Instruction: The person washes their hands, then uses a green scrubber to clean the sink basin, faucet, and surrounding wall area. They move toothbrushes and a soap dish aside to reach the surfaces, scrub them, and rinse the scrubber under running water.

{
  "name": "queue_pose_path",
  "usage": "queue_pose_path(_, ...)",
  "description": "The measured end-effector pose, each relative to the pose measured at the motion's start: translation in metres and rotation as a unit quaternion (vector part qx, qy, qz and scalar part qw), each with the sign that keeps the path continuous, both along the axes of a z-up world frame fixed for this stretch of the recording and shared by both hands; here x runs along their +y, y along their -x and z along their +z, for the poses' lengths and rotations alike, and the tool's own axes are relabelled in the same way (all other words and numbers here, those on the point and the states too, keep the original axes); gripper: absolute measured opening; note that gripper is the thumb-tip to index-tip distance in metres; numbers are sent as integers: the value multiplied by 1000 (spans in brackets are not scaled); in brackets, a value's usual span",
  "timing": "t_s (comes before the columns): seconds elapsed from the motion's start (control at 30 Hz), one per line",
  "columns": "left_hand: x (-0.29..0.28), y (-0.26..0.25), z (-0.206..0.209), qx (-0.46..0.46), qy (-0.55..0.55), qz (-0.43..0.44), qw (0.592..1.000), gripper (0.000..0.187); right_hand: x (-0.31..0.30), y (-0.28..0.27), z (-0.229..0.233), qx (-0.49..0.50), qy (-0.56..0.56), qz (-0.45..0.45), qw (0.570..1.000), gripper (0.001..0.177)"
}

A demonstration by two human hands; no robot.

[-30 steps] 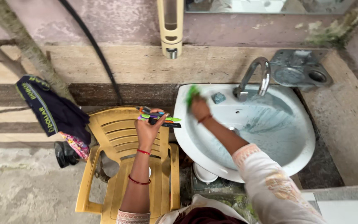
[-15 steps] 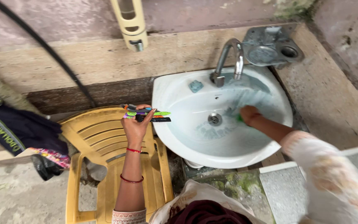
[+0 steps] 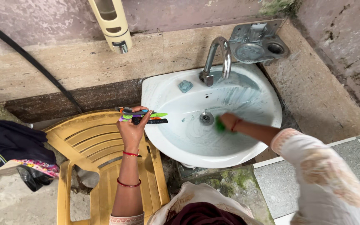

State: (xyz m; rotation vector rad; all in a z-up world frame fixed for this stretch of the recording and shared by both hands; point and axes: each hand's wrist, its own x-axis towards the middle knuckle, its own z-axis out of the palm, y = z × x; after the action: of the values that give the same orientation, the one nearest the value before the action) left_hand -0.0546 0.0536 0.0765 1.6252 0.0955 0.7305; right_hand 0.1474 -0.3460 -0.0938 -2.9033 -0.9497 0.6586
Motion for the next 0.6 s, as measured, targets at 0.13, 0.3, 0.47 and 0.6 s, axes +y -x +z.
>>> queue_pose_path(0.13,-13,-4,1,15,-16,-7,1000,13,37,-41,-9,-184,46,-92,977,17)
queue_pose_path(0.3,-36,-19,2,15,-28,-43,999,15,76,-9,-45,-271,-58,153,948,27)
queue_pose_path(0.47,-44,-21,3,20,-41,-63,997,18,-9,-39,2,-227,-57,145,961,21)
queue_pose_path(0.6,-39,-17,-3,16,-51,-42,998,17,-28,-9,6,-114,273,-7,955,22)
